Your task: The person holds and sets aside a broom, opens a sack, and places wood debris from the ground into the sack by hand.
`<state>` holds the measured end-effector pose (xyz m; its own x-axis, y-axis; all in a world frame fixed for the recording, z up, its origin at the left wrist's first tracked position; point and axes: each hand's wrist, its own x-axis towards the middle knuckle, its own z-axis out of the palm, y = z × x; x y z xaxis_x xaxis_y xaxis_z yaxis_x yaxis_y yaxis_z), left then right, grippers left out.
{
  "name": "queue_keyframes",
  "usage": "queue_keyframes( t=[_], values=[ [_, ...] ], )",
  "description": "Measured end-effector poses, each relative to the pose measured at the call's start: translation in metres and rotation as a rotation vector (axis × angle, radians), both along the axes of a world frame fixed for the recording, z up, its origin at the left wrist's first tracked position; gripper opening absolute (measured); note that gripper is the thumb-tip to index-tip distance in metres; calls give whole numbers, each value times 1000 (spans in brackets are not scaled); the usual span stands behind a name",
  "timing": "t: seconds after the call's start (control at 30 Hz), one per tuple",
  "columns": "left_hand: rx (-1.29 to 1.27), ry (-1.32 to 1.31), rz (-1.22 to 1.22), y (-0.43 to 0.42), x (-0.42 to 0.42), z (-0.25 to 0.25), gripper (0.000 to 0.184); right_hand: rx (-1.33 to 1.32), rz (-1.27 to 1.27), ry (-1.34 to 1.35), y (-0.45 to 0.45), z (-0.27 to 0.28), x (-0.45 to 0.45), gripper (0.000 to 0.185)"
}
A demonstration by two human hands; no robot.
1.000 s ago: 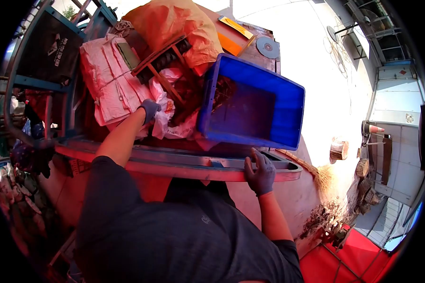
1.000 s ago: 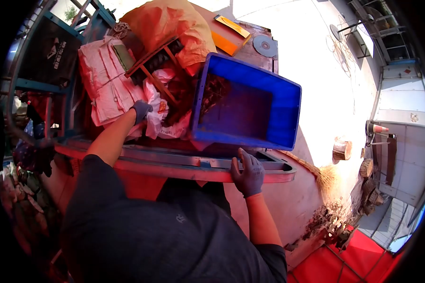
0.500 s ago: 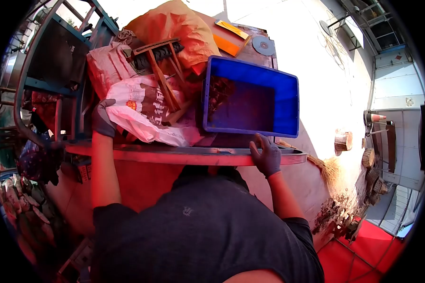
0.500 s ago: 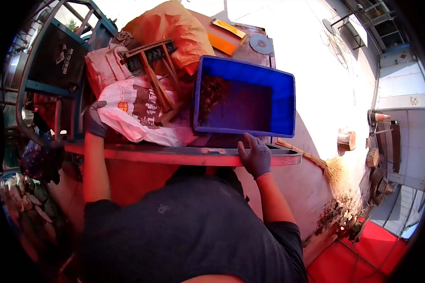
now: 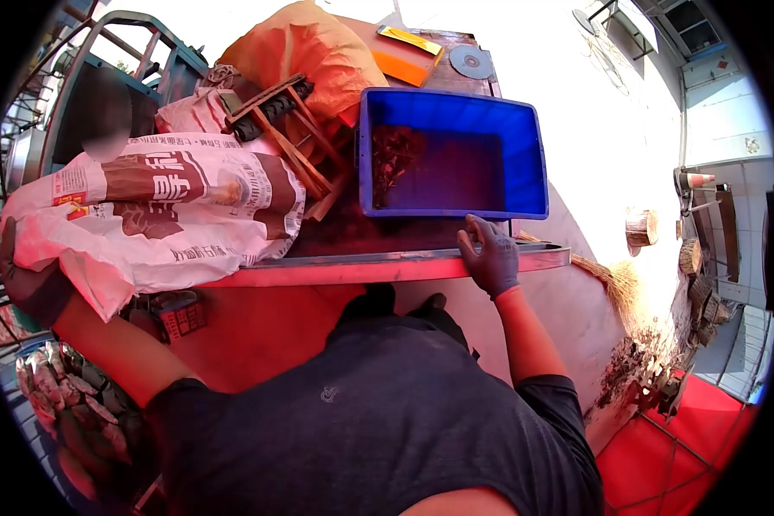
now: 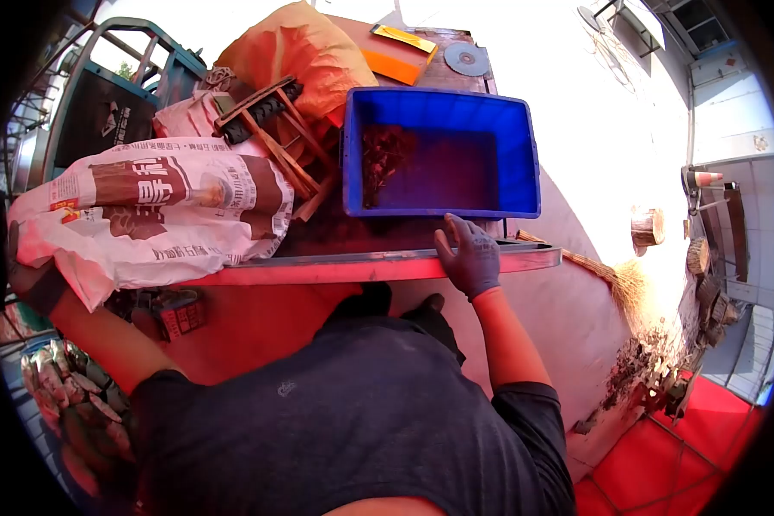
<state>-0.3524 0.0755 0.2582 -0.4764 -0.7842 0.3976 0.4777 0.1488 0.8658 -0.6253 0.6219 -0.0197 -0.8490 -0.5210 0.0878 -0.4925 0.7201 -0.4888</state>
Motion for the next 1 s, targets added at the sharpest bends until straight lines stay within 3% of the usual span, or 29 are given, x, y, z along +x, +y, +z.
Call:
queue_keyframes(
  t=[0.23, 0.3, 0.33, 0.43, 0.5, 0.63, 0.7, 1.0],
  values=[
    [-124, 76, -198, 101, -40, 44, 30, -193, 59, 41, 18, 8, 8, 31],
    [-131, 103, -280, 134, -62, 47, 29, -515, 54, 75, 30, 4, 15, 31],
    [-132, 112, -328, 151, -75, 48, 29, -627, -17, -30, 37, 6, 26, 32],
    [-131, 133, -476, 210, -115, 48, 27, -715, -82, -19, 89, 13, 62, 32],
    [-114, 139, -605, 254, -150, 42, 26, -811, -145, -182, 133, 0, 89, 31],
    [-75, 150, -908, 371, -228, 29, 24, -856, -344, -386, 249, -16, 151, 31],
    [-57, 146, -1057, 440, -264, 25, 23, -730, -499, -386, 307, -5, 181, 33],
    [-14, 183, -1674, 746, -330, 36, 20, -884, -1132, -177, 496, -37, 347, 33]
  ],
)
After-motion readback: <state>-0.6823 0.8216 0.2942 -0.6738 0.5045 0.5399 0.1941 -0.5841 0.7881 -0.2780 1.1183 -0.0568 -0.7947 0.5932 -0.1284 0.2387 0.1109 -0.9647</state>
